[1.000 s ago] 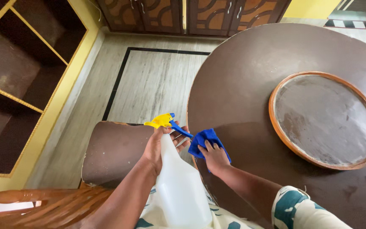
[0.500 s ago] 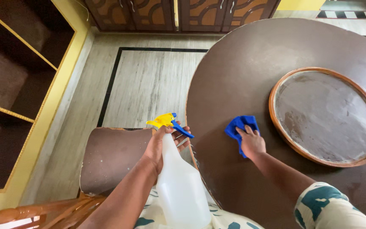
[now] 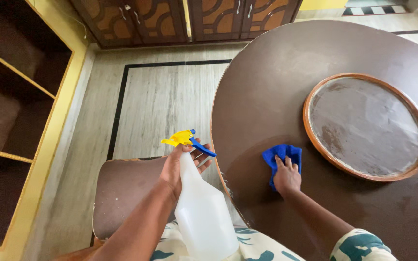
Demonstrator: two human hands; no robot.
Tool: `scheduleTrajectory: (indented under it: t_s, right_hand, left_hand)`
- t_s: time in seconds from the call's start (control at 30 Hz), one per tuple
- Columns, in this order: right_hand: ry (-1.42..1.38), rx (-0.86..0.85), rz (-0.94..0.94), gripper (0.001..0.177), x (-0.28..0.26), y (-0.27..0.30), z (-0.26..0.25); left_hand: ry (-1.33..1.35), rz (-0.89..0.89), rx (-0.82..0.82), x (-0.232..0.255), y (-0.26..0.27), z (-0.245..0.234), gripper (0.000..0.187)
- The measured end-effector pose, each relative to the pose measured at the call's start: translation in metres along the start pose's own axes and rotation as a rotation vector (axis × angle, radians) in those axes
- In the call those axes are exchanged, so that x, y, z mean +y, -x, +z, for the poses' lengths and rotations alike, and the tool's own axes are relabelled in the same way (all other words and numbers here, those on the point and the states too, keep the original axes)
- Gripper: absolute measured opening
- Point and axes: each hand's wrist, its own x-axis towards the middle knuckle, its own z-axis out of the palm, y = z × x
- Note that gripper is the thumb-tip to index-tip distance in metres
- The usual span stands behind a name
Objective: The person sprays a cleaning solution onto a round brown table and wipes it with a blue cloth. They move around the table, cleaning different sections and also wiping the inner surface of a circular wooden frame placed on the table.
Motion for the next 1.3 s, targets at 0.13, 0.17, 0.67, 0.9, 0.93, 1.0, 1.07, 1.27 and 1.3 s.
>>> scheduleTrajectory:
  t_s: [0.13,0.17,0.67,0.9,0.93,1.0,1.07,1.27,1.3]
  right_hand:
    - [-0.025,-0.056,-0.058,0.062,-0.029,0.027,0.002]
    - [-0.020,-0.059,-0.103,0.063,-0.036,0.034,0.003]
    - [-0.109,-0.095,-0.166,0.056,-0.046,0.070,-0.008]
    - [-0.073,-0.045,0.230,0.067,0.024,0.083,-0.001]
    - [-0.067,-0.064,0.284,0.068,0.035,0.086,-0.001]
    - [-0.054,-0.104,0.392,0.070,0.057,0.094,0.003]
    - [-0.040,-0.112,0.466,0.067,0.075,0.101,0.008]
    - [-0.035,-0.073,0.501,0.068,0.098,0.099,0.023]
    - [-0.047,-0.079,0.514,0.068,0.099,0.100,0.024]
  left_hand:
    - [0.003,-0.002,-0.049,0.008,-0.005,0.005,0.047]
    - [-0.007,-0.007,-0.057,0.010,-0.007,0.006,0.047]
    - [-0.010,-0.027,-0.113,0.054,-0.004,-0.003,0.047]
    - [-0.029,-0.044,-0.129,0.064,-0.001,-0.011,0.045]
    - [-0.026,-0.048,-0.136,0.064,-0.001,-0.012,0.045]
    - [-0.018,-0.060,-0.147,0.061,-0.002,-0.014,0.045]
    - [-0.015,-0.053,-0.153,0.057,-0.002,-0.014,0.045]
    - [-0.008,-0.049,-0.158,0.049,-0.007,-0.007,0.042]
    - [-0.010,-0.051,-0.163,0.048,-0.006,-0.006,0.042]
